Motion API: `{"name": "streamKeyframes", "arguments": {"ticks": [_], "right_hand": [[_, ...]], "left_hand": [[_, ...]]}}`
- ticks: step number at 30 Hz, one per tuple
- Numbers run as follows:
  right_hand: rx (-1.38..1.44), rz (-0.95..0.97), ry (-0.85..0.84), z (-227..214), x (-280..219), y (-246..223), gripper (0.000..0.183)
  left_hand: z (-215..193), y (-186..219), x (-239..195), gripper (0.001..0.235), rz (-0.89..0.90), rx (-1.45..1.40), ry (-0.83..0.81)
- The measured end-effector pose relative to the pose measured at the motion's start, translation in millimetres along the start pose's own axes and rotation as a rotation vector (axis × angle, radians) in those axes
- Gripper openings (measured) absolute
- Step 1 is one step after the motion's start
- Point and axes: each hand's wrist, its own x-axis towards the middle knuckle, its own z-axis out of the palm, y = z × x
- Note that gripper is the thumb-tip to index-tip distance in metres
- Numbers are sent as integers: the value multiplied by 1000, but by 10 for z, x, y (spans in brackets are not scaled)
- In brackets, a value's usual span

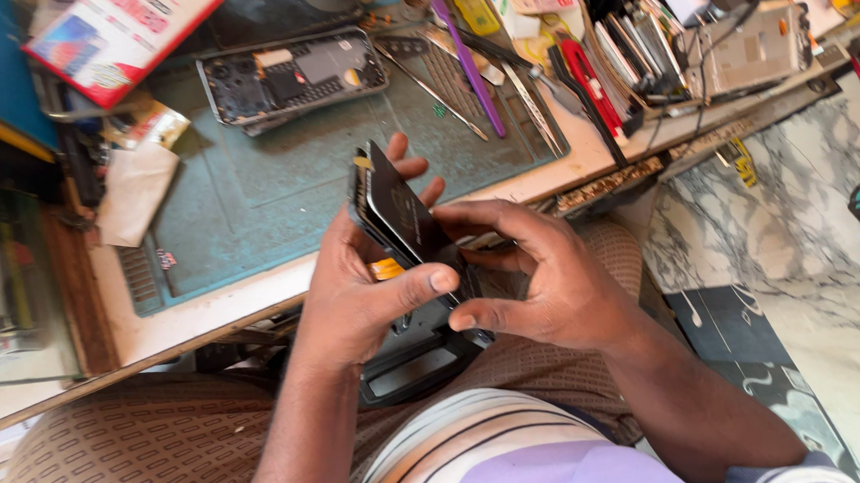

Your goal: The person cleans the interior of a disassembled smartphone using a metal tool and a brush, then handles a new screen assembly and a battery. The person aligns the new screen with the phone frame and prepares to install it.

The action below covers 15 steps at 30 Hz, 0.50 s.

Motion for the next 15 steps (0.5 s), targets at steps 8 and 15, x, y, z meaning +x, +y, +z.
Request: {"name": "streamKeyframes", "arguments": {"ticks": [8, 15], "right_hand": [[-8, 43, 21, 15, 10, 16, 76], [12, 56, 1, 33, 26, -8, 70]], "left_hand": [[-30, -9, 10, 108, 23, 28, -7], [-20, -14, 8, 105, 23, 19, -10]]}}
